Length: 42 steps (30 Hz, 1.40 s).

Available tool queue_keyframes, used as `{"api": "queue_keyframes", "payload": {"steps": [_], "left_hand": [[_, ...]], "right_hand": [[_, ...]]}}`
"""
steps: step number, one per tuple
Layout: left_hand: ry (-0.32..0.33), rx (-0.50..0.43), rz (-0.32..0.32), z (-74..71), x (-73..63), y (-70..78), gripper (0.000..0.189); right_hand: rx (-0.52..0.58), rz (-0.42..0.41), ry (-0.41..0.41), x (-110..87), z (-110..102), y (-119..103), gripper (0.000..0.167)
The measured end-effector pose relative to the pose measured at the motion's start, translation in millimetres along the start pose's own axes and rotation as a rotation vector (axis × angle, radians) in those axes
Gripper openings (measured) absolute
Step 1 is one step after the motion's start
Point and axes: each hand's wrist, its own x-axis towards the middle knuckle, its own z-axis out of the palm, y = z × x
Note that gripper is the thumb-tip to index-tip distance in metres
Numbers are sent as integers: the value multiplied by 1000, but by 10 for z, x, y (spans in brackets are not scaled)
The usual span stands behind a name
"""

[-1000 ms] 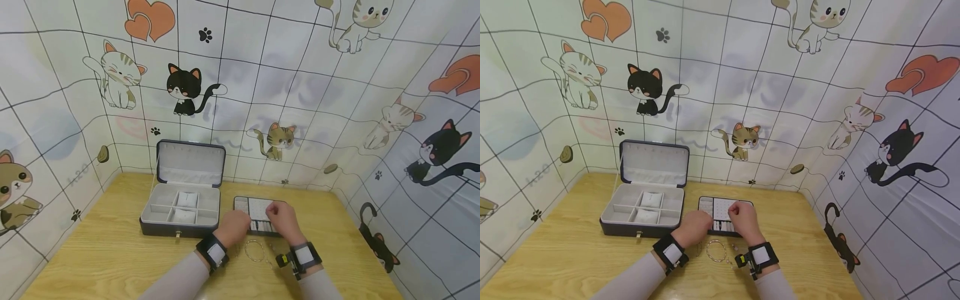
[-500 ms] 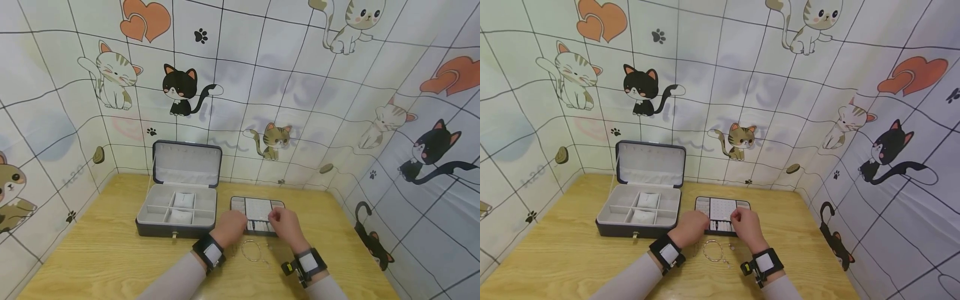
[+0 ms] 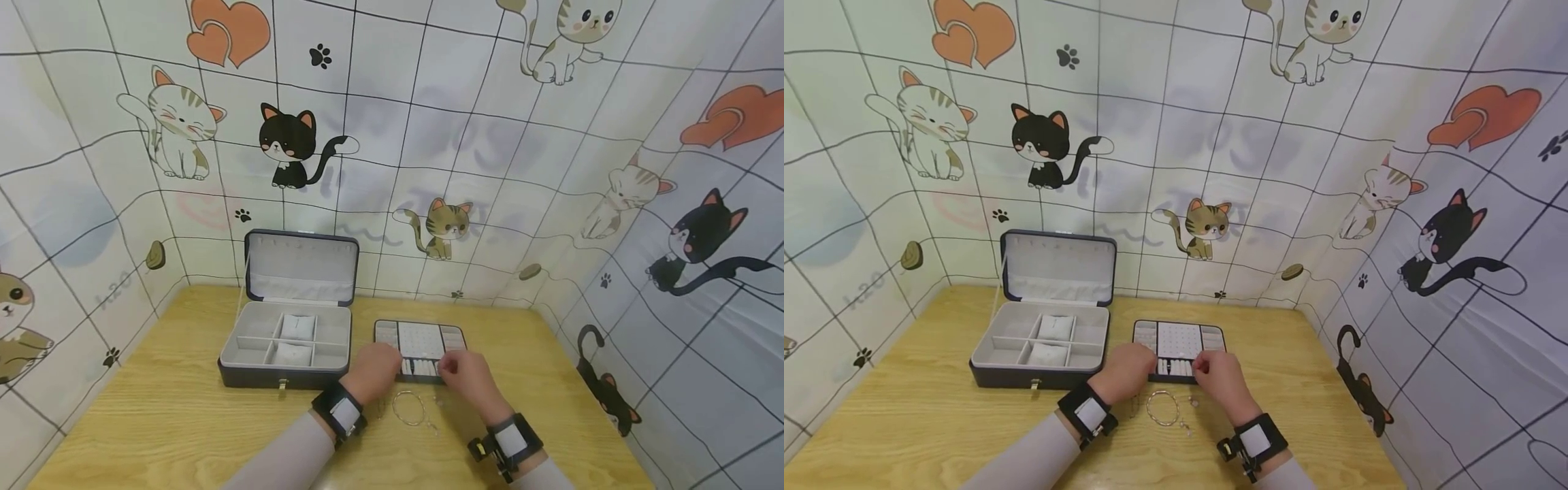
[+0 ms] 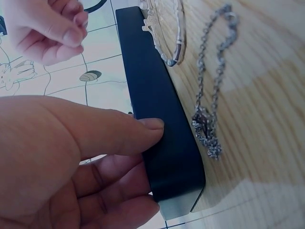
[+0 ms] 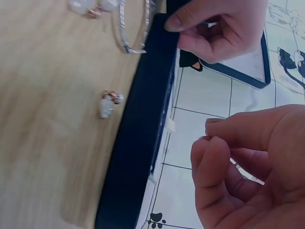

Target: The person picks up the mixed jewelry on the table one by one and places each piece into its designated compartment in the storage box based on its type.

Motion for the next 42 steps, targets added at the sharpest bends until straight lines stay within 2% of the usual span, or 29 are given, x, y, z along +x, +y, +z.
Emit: {"api": "queue_keyframes", "payload": {"steps": [7,11,17,23,28,35,37,42], "left_hand": [[-13,-9,-12,-19,3,-9,11],[-27,-6,-12,-14,7,-2,10],[-15,7,-3,5,7,4,8],[-1,17,8,29,2,2,7],[9,20,16,28,0,-6,7],[-11,22,6,16,22,-1,6],[-16,29,4,7,24,2,6],[-28,40,4,-3,26,4,5]], "right_hand": [[36,7,-69,-116,40,34,10],[30,15,-90,-168,74,72,11],[18,25,-121,-209,148,122,14],[-16,34,-150,-207,196,126,14],[-44,5,-145,-193,213,119,14],[-62,36,-179,-145,223,136,15],[-60,25,-195,-136,221,146,16],[-48,-64,-219,-129,217,174,19]]}}
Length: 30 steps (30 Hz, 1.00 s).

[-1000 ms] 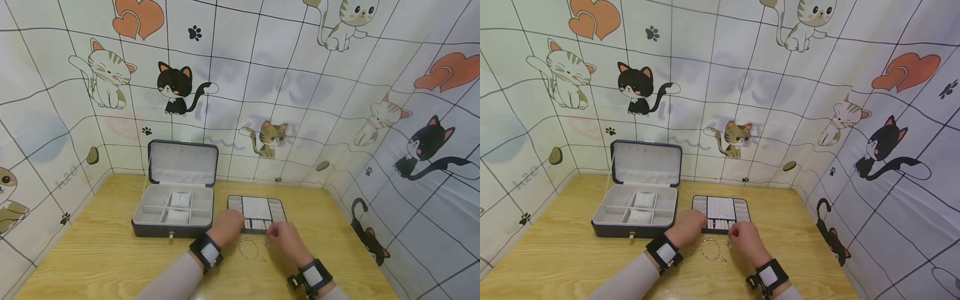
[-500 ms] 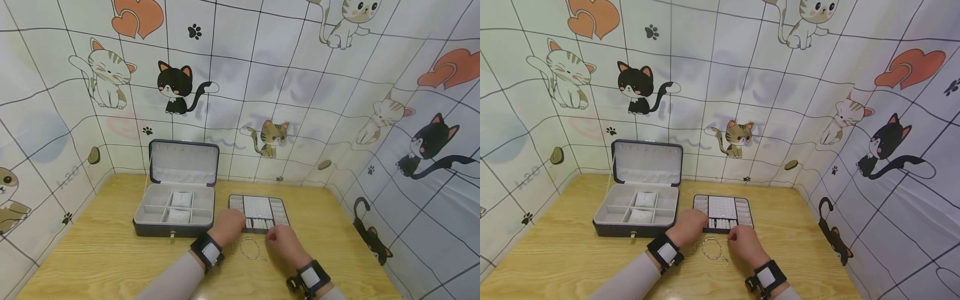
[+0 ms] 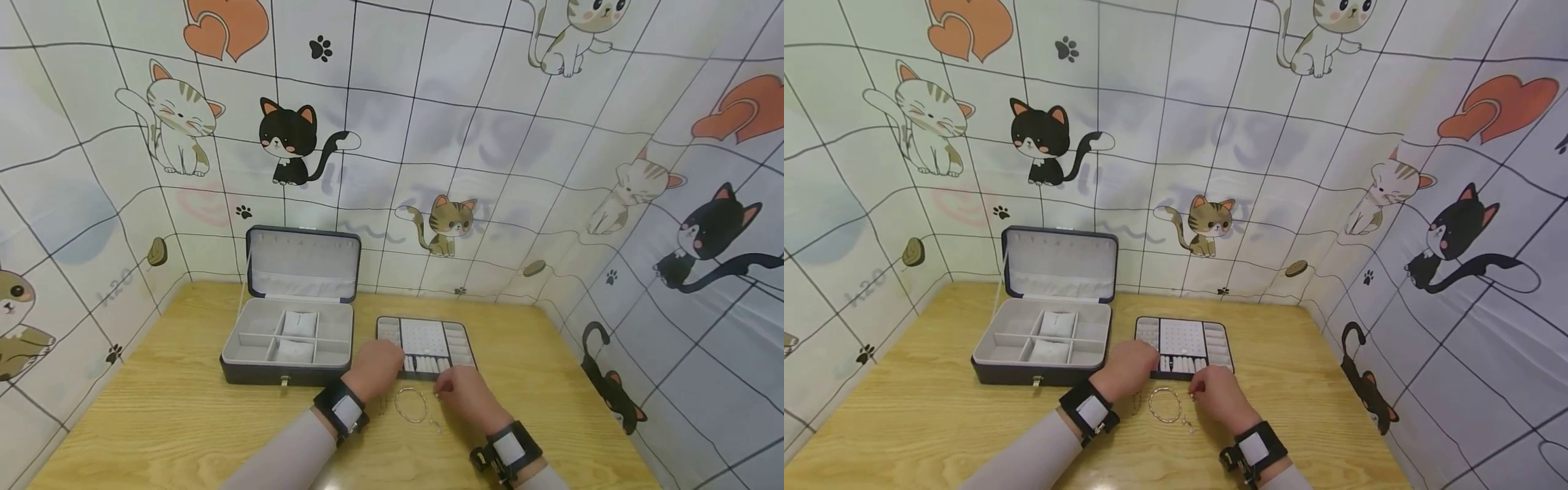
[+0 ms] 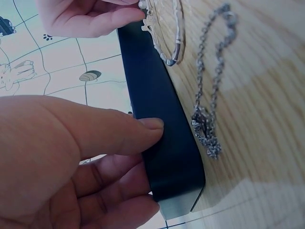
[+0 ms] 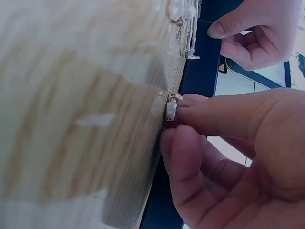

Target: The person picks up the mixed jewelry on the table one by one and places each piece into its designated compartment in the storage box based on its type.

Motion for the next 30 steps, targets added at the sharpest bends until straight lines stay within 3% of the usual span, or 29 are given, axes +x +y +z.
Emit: {"api": "queue_keyframes", "payload": {"steps": [5,22,30], "left_hand": [[-7,-9,-7,13,6,1,4],[-15,-22,-6,46,18,-5,4],[-26,-6,-9,46,24,0,5]], "right_hand": [[-1,-38,-11,-4,-8,14,20],[-3,30,-52,1,-22,20,18],[47,34,-23,-57,-13,63,15]]}}
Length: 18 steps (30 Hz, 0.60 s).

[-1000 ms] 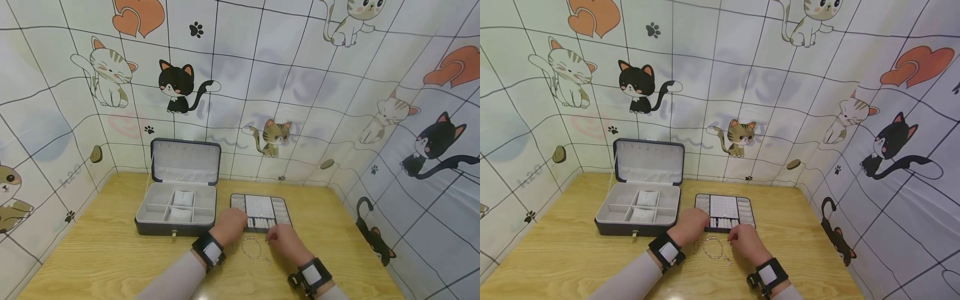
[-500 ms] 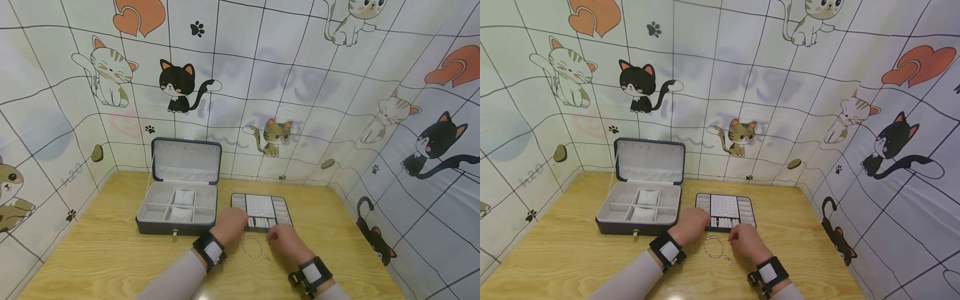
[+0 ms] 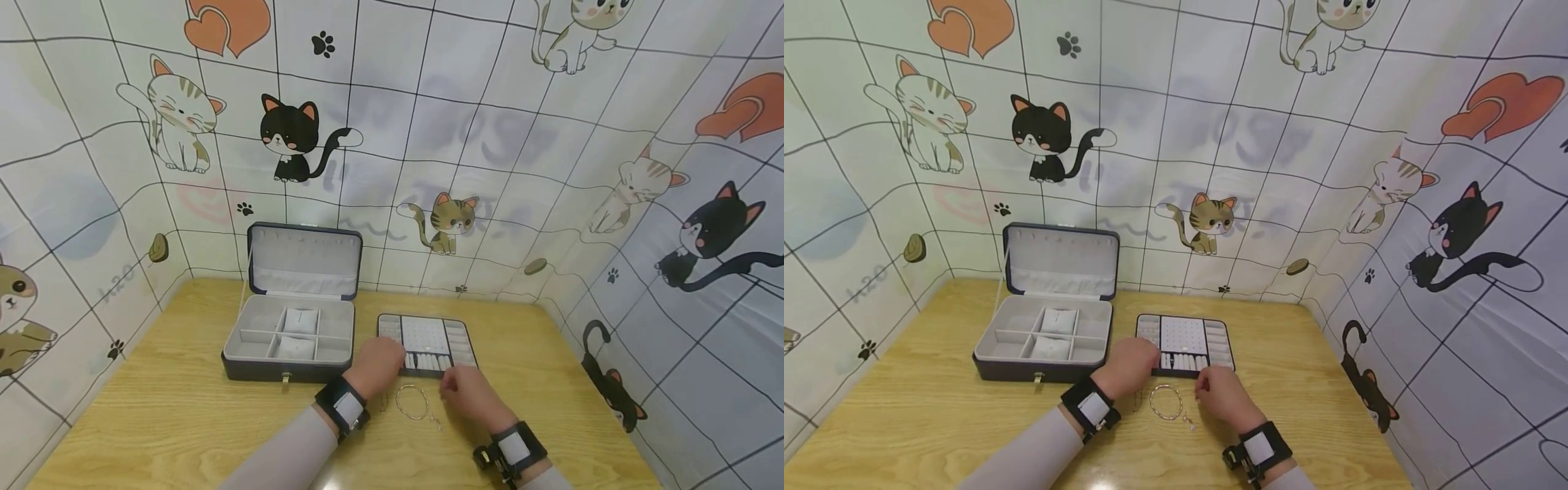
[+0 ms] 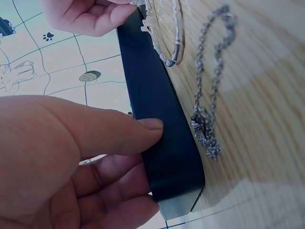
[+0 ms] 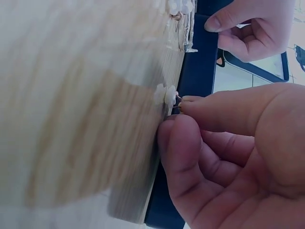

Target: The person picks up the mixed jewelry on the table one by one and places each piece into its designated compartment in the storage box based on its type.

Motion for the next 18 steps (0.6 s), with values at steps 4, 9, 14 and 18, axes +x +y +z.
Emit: {"api": "queue_keyframes", "payload": {"steps": [4,9,14,18], "left_hand": [[5,-1,-9,8,5,8,7],[0,-7,-13,1,5,10,8],[-17,-11,-16,-12,2,5,7],[-21,-18,-18,-2,8,5,6]], "right_hand": [[15,17,27,-11,2,27,14],[7,27,70,-26,-15,48,14],[54,68,96,-26,-34,51,15],[109,90,104,-41,-53,49,16]]}}
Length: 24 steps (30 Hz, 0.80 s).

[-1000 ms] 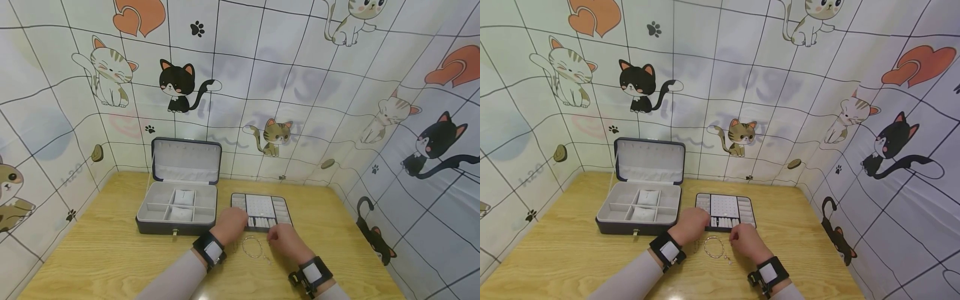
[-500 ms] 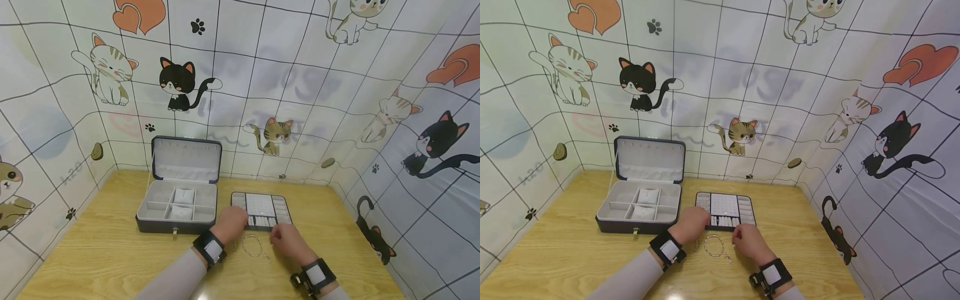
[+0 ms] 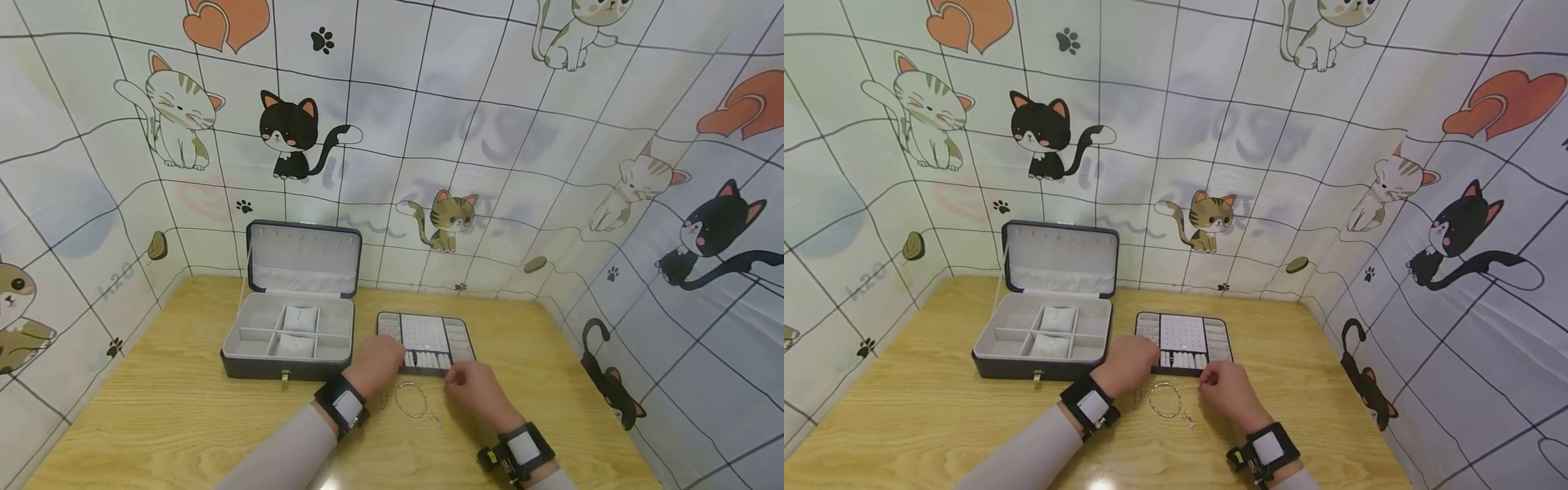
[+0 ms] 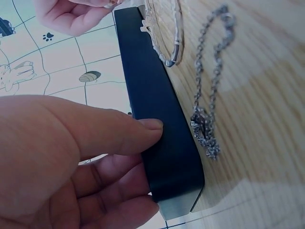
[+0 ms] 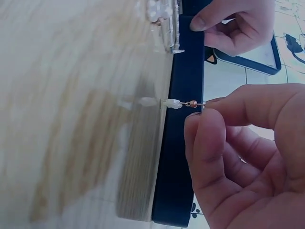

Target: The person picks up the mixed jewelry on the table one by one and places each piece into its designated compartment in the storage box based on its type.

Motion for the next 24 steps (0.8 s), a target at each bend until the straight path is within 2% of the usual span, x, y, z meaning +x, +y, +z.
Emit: {"api": "queue_keyframes", "payload": {"steps": [11,18,24], "left_hand": [[11,2,-6,-5,-6,4,7],[8,6,-4,-5,-9,8,6],[3,9,-5,3,-5,7,6]], "right_hand": [[176,29,10,-25,-71,-17,12],[345,60,-42,-18,-106,-51,4],[470,118,-65,-19,-121,-93,12]]}}
